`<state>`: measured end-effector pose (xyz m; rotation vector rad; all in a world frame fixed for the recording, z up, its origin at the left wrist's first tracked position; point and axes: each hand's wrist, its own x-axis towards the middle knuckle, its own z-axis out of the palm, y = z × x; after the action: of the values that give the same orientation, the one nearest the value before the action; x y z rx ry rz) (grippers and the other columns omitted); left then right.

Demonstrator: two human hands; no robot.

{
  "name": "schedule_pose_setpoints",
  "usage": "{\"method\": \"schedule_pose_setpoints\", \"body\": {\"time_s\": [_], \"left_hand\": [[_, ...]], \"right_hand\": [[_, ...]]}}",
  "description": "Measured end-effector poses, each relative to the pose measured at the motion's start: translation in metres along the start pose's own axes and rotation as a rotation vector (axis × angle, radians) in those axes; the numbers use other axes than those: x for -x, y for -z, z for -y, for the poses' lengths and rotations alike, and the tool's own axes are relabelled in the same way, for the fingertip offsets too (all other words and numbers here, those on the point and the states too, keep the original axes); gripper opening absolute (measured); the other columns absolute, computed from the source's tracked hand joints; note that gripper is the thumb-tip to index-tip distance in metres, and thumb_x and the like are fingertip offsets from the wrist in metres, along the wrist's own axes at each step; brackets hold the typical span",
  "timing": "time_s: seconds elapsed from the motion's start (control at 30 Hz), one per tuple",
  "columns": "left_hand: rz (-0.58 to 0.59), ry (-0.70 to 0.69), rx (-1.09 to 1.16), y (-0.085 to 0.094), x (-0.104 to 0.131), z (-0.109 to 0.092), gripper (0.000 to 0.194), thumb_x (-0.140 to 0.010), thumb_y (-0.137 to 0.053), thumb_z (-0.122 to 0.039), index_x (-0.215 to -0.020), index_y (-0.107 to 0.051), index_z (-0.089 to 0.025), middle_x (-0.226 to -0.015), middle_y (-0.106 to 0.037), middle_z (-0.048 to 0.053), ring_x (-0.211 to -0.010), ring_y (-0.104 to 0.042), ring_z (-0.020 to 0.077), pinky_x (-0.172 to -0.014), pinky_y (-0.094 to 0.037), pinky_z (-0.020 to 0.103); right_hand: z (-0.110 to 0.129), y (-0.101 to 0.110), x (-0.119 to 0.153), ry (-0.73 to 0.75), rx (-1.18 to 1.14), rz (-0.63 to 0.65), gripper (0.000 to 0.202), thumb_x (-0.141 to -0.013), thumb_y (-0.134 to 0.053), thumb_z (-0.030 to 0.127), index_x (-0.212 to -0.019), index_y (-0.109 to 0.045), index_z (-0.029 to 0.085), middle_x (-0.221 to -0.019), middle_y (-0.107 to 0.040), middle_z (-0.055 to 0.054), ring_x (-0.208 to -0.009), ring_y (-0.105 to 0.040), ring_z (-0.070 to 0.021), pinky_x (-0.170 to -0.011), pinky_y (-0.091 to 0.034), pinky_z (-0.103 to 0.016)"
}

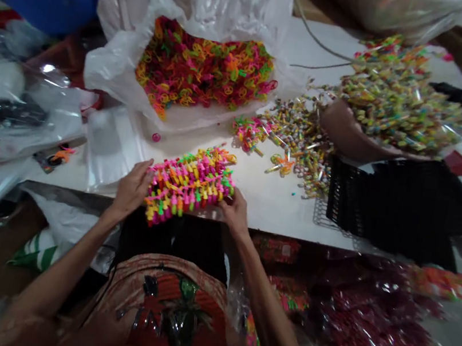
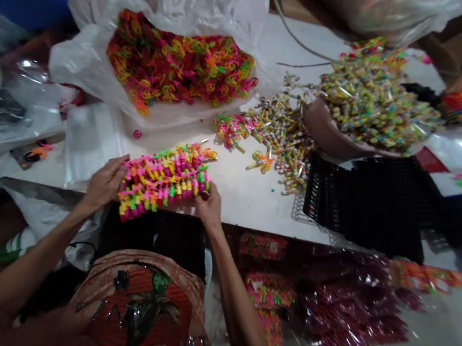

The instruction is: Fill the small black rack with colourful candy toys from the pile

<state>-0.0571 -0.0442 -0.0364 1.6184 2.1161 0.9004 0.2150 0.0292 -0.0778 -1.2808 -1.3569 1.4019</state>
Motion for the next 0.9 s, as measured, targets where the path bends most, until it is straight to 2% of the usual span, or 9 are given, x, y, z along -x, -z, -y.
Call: {"method": "schedule_pose_setpoints", "body": {"time_s": [0.1,0.2,0.27,0.37,0.47,0.53,0.67,0.77,0.9], "left_hand": [[0.089,0.008,-0.019,-0.005,0.032,-0.018,0.052,-0.093,-0.038,-0.048,-0.131,-0.058,-0.019,-0.122,-0.067,0.012,-0.113,-0.063,0.0260,-0.098,-0.050,0.041],[0.249,-0.092,0.058,-0.006,0.059,-0.028,0.047,-0.095,-0.039,-0.043,-0.135,-0.054,-0.025,-0.121,-0.068,0.008,-0.108,-0.066,0.0216,-0.092,-0.053,0.035],[0.272,-0.172,0.103,-0.003,0.061,-0.026,0.045,-0.096,-0.038,-0.040,-0.135,-0.054,-0.026,-0.125,-0.067,0.008,-0.111,-0.064,0.0196,-0.094,-0.052,0.033],[0.061,-0.119,-0.034,0.015,0.030,-0.002,0.040,-0.094,-0.042,-0.037,-0.128,-0.059,-0.022,-0.129,-0.064,0.011,-0.121,-0.059,0.0228,-0.102,-0.048,0.039],[-0.170,0.197,-0.348,0.044,-0.018,0.037,0.039,-0.091,-0.048,-0.034,-0.124,-0.060,-0.016,-0.128,-0.063,0.018,-0.124,-0.056,0.0314,-0.103,-0.045,0.047],[-0.179,0.389,-0.473,0.060,-0.043,0.061,0.046,-0.087,-0.057,-0.039,-0.122,-0.059,-0.010,-0.128,-0.060,0.024,-0.124,-0.054,0.0376,-0.098,-0.045,0.050],[-0.135,0.488,-0.481,0.067,-0.065,0.087,0.037,-0.089,-0.052,-0.032,-0.115,-0.062,-0.007,-0.117,-0.064,0.025,-0.112,-0.061,0.0375,-0.088,-0.047,0.045],[-0.180,0.467,-0.455,0.071,-0.069,0.086,0.030,-0.092,-0.040,-0.021,-0.107,-0.063,-0.010,-0.110,-0.066,0.023,-0.106,-0.064,0.0343,-0.084,-0.046,0.042],[-0.325,0.381,-0.405,0.100,-0.082,0.078,0.028,-0.096,-0.036,-0.026,-0.102,-0.061,-0.015,-0.115,-0.064,0.017,-0.109,-0.061,0.0282,-0.087,-0.044,0.038]], "right_hand": [[0.003,-0.007,-0.028,0.027,-0.037,-0.099,0.043,-0.058,-0.062,0.027,-0.100,-0.064,0.017,-0.099,-0.072,-0.006,-0.088,-0.065,-0.0200,-0.081,-0.055,-0.035],[0.009,-0.003,-0.059,-0.022,-0.047,-0.093,0.043,-0.055,-0.064,0.030,-0.095,-0.066,0.016,-0.090,-0.073,-0.006,-0.079,-0.066,-0.0197,-0.073,-0.055,-0.034],[0.011,0.005,-0.069,-0.039,-0.033,-0.163,0.042,-0.054,-0.066,0.033,-0.092,-0.066,0.016,-0.082,-0.072,-0.004,-0.069,-0.065,-0.0182,-0.064,-0.055,-0.033],[0.016,0.024,-0.071,-0.031,-0.058,-0.341,0.043,-0.049,-0.071,0.035,-0.088,-0.065,0.017,-0.069,-0.067,0.000,-0.057,-0.064,-0.0166,-0.055,-0.054,-0.032],[0.033,0.038,-0.063,0.047,-0.031,-0.381,0.044,-0.049,-0.077,0.035,-0.089,-0.066,0.019,-0.068,-0.065,0.002,-0.056,-0.066,-0.0164,-0.053,-0.054,-0.031],[0.051,0.035,-0.057,0.115,0.024,-0.337,0.043,-0.053,-0.077,0.037,-0.091,-0.067,0.020,-0.071,-0.065,0.001,-0.056,-0.066,-0.0162,-0.052,-0.054,-0.031],[0.092,0.004,-0.046,0.206,0.071,-0.225,0.038,-0.060,-0.075,0.038,-0.093,-0.068,0.020,-0.074,-0.065,0.001,-0.057,-0.065,-0.0143,-0.056,-0.055,-0.032],[0.115,-0.030,-0.043,0.257,0.082,-0.114,0.037,-0.065,-0.072,0.038,-0.096,-0.069,0.019,-0.077,-0.065,0.000,-0.060,-0.065,-0.0139,-0.060,-0.057,-0.032],[0.126,-0.073,-0.046,0.285,0.130,0.110,0.035,-0.070,-0.068,0.040,-0.097,-0.069,0.017,-0.077,-0.065,-0.001,-0.062,-0.065,-0.0137,-0.063,-0.057,-0.032]]}}
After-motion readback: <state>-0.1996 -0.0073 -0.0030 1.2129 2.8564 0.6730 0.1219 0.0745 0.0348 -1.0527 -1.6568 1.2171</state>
